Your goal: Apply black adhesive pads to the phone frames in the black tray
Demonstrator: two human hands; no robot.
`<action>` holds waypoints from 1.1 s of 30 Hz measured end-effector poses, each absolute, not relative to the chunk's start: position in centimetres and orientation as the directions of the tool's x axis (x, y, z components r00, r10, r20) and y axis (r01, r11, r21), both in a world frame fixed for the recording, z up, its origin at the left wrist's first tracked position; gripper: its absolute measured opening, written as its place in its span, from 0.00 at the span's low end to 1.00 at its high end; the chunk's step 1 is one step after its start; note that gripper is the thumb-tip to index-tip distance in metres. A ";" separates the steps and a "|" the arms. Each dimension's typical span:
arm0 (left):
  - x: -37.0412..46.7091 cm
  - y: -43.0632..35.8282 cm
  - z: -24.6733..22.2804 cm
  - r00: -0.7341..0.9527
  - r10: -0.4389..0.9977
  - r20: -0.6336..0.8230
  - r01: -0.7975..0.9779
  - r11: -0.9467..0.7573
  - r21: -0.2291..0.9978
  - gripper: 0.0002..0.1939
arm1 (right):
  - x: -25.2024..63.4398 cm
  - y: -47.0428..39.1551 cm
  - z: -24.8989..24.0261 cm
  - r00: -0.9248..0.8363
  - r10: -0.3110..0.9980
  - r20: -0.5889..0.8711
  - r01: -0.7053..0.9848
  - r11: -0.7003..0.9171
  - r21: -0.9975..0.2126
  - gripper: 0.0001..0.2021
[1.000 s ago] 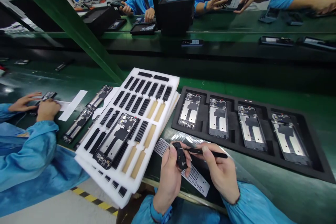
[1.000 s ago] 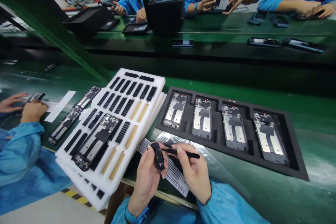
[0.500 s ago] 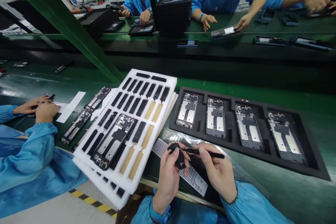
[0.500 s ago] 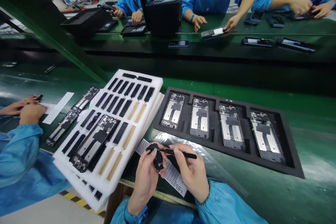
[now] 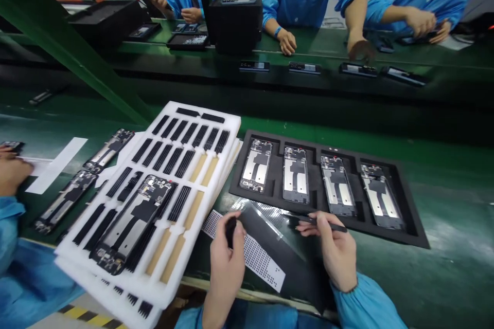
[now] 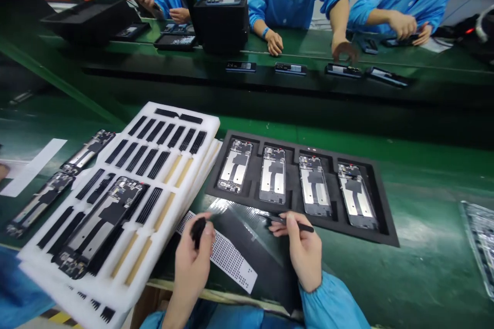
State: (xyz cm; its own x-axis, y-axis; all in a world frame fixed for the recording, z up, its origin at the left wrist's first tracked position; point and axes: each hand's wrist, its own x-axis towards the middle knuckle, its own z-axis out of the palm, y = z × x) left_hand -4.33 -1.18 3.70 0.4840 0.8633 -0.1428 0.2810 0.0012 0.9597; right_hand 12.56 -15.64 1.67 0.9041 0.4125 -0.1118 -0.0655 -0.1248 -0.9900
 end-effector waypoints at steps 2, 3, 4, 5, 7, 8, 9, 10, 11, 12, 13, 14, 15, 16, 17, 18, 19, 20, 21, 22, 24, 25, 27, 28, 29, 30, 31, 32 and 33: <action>-4.4 -1.5 3.4 0.715 0.699 0.020 0.394 -0.425 0.815 0.19 | 12.9 -16.4 0.5 0.908 0.403 -0.118 -0.058 -0.157 -0.986 0.21; -4.2 -1.7 3.3 0.809 0.585 0.065 0.388 -0.613 0.688 0.24 | 12.9 -16.6 -0.1 0.906 0.407 -0.117 -0.050 -0.171 -0.984 0.21; -3.9 -2.0 3.3 0.873 0.481 0.079 0.365 -0.753 0.548 0.29 | 12.8 -16.8 -0.5 0.903 0.415 -0.112 -0.039 -0.181 -0.983 0.21; -3.5 -2.3 3.4 0.914 0.400 0.064 0.341 -0.845 0.412 0.34 | 12.7 -16.9 -0.9 0.899 0.425 -0.105 -0.025 -0.189 -0.982 0.20; -2.6 -2.7 3.4 0.954 0.301 0.005 0.293 -0.934 0.205 0.39 | 12.4 -16.9 -1.3 0.890 0.448 -0.087 0.001 -0.193 -0.981 0.19; -2.2 -2.9 3.3 0.963 0.269 -0.026 0.270 -0.953 0.138 0.40 | 12.4 -16.9 -1.4 0.884 0.462 -0.078 0.012 -0.189 -0.982 0.18; -1.8 -3.1 3.3 0.968 0.247 -0.049 0.250 -0.964 0.091 0.40 | 12.4 -16.9 -1.4 0.878 0.474 -0.070 0.021 -0.183 -0.983 0.18; -1.6 -3.2 3.2 0.970 0.234 -0.068 0.238 -0.969 0.058 0.40 | 12.4 -16.8 -1.3 0.873 0.484 -0.061 0.029 -0.178 -0.984 0.18; -1.4 -3.3 3.1 0.970 0.228 -0.080 0.231 -0.972 0.036 0.39 | 12.4 -16.8 -1.2 0.869 0.493 -0.053 0.038 -0.174 -0.984 0.17; -1.2 -3.4 3.0 0.971 0.224 -0.086 0.227 -0.974 0.021 0.38 | 12.5 -16.7 -1.1 0.866 0.499 -0.046 0.047 -0.171 -0.984 0.17; -1.2 -3.4 2.9 0.971 0.224 -0.087 0.225 -0.974 0.010 0.37 | 12.5 -16.6 -1.0 0.865 0.501 -0.038 0.055 -0.170 -0.984 0.17; -1.1 -3.5 2.8 0.971 0.224 -0.085 0.225 -0.974 0.003 0.37 | 12.6 -16.5 -0.8 0.865 0.501 -0.034 0.059 -0.168 -0.984 0.17; -1.1 -3.5 2.7 0.971 0.224 -0.082 0.225 -0.974 -0.002 0.37 | 12.6 -16.5 -0.7 0.865 0.501 -0.029 0.064 -0.167 -0.984 0.18; -1.1 -3.5 2.7 0.971 0.225 -0.080 0.226 -0.974 -0.006 0.37 | 12.6 -16.4 -0.7 0.865 0.501 -0.025 0.068 -0.166 -0.984 0.18; -1.1 -3.6 2.7 0.971 0.226 -0.080 0.226 -0.974 -0.009 0.37 | 12.6 -16.4 -0.6 0.866 0.499 -0.021 0.072 -0.167 -0.983 0.18; -1.0 -3.6 2.7 0.970 0.229 -0.082 0.229 -0.973 -0.011 0.37 | 12.6 -16.4 -0.6 0.866 0.499 -0.019 0.076 -0.169 -0.983 0.19; -1.0 -3.6 2.7 0.969 0.230 -0.087 0.230 -0.973 -0.013 0.37 | 12.6 -16.4 -0.5 0.866 0.500 -0.020 0.077 -0.173 -0.982 0.19; -0.9 -3.6 2.7 0.969 0.229 -0.096 0.229 -0.973 -0.013 0.38 | 12.6 -16.5 -0.5 0.864 0.502 -0.025 0.075 -0.177 -0.981 0.18; -0.9 -3.6 2.7 0.968 0.226 -0.106 0.226 -0.974 -0.013 0.38 | 12.6 -16.5 -0.5 0.863 0.504 -0.032 0.069 -0.181 -0.981 0.18; -0.8 -3.7 2.7 0.968 0.221 -0.115 0.222 -0.975 -0.011 0.39 | 12.6 -16.5 -0.5 0.862 0.505 -0.042 0.060 -0.184 -0.981 0.18; -0.8 -3.7 2.6 0.969 0.213 -0.127 0.215 -0.977 -0.003 0.39 | 12.6 -16.6 -0.4 0.859 0.509 -0.054 0.047 -0.183 -0.982 0.19; -0.7 -3.7 2.6 0.969 0.212 -0.125 0.215 -0.977 0.004 0.39 | 12.6 -16.5 -0.4 0.859 0.510 -0.057 0.043 -0.183 -0.982 0.19; -0.8 -3.7 2.4 0.970 0.221 -0.104 0.226 -0.973 0.042 0.38 | 12.6 -16.4 -0.4 0.856 0.513 -0.057 0.044 -0.183 -0.982 0.18; -0.8 -3.7 2.4 0.969 0.232 -0.087 0.240 -0.967 0.091 0.37 | 12.6 -16.4 -0.4 0.855 0.515 -0.055 0.046 -0.182 -0.982 0.18; -0.9 -3.7 2.3 0.965 0.256 -0.060 0.263 -0.949 0.175 0.35 | 12.6 -16.3 -0.5 0.856 0.515 -0.054 0.047 -0.181 -0.982 0.18; -0.9 -3.7 2.3 0.952 0.306 -0.023 0.299 -0.906 0.301 0.33 | 12.7 -16.3 -0.5 0.858 0.511 -0.055 0.043 -0.178 -0.983 0.18; -1.0 -3.6 2.4 0.920 0.391 0.006 0.344 -0.817 0.462 0.29 | 12.7 -16.4 -0.4 0.861 0.506 -0.059 0.032 -0.170 -0.985 0.18; -1.0 -3.6 2.6 0.866 0.500 0.001 0.384 -0.667 0.639 0.25 | 12.7 -16.5 -0.3 0.863 0.500 -0.068 0.014 -0.158 -0.987 0.19; -1.1 -3.5 2.9 0.797 0.602 -0.055 0.396 -0.451 0.800 0.20 | 12.6 -16.7 -0.2 0.865 0.496 -0.079 -0.012 -0.138 -0.990 0.18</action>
